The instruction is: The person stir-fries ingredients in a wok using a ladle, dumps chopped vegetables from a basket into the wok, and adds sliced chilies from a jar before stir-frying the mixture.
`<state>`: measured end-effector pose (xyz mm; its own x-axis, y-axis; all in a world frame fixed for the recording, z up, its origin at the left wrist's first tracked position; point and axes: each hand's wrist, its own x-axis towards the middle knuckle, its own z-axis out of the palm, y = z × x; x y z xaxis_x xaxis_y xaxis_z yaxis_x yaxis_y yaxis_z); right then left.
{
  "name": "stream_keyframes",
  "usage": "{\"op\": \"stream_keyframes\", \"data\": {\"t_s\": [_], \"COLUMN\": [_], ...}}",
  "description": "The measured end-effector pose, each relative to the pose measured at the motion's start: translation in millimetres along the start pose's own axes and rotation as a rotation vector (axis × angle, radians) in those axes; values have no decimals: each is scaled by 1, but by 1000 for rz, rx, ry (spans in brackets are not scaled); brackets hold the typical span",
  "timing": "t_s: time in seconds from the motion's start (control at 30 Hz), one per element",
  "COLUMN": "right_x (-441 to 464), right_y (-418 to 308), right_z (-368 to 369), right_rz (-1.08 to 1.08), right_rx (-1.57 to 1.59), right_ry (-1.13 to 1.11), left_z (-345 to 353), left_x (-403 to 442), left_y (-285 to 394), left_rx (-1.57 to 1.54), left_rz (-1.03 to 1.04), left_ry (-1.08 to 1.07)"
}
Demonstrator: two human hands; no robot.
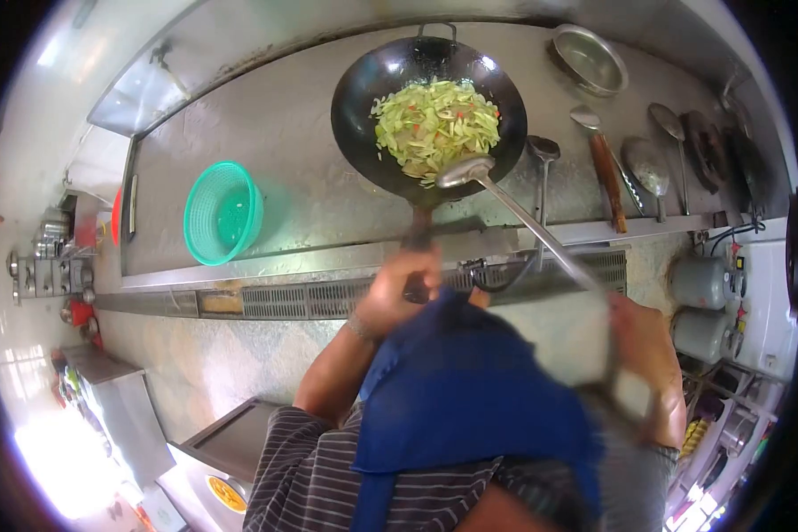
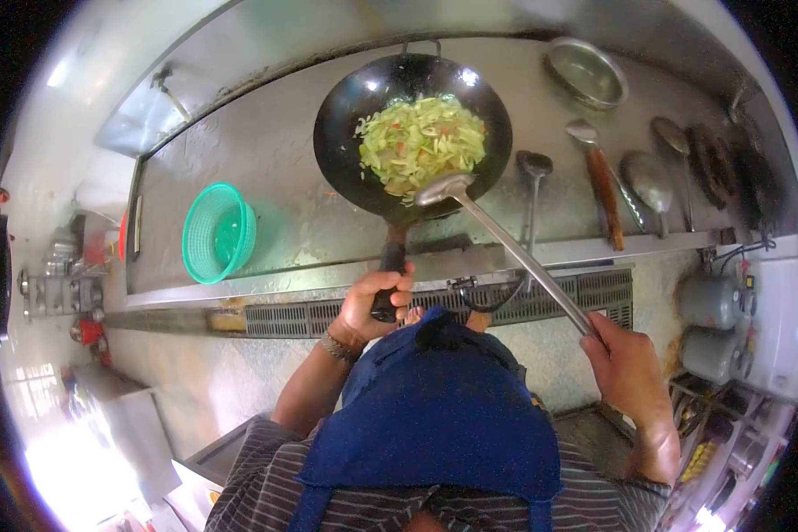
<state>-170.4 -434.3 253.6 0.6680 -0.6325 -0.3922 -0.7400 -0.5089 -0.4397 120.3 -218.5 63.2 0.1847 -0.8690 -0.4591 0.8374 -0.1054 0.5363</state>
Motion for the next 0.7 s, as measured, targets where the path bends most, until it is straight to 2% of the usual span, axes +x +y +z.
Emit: {"op": "stream_keyframes", "data": {"t_s": [0.03,0.13,0.2,0.27,0.37,0.5,0.6,0.7], "right_x": [1,32,76,102,114,65,17,-9], "right_y": [2,2,38,6,6,34,21,22], "right_z": [0,17,76,93,111,70,15,-12], "right_rz": [-48,-72,-200,-212,-202,-205,41,66], "right_rx": [-63,35,119,43,47,248,332,332], "right_ry": [25,-35,119,140,263,136,-115,-191], "left_z": [-3,-6,9,-2,-4,-8,11,29], "left_x": [3,9,3,8,8,5,-19,-51], "left_y": [-5,-10,-4,-13,-14,-11,8,22], "left_rx": [33,-67,-228,-141,-89,24,-112,-117], "left_rz": [20,8,-28,19,47,78,8,-36], "left_ry": [-15,-6,-19,-6,7,-11,-9,15]}}
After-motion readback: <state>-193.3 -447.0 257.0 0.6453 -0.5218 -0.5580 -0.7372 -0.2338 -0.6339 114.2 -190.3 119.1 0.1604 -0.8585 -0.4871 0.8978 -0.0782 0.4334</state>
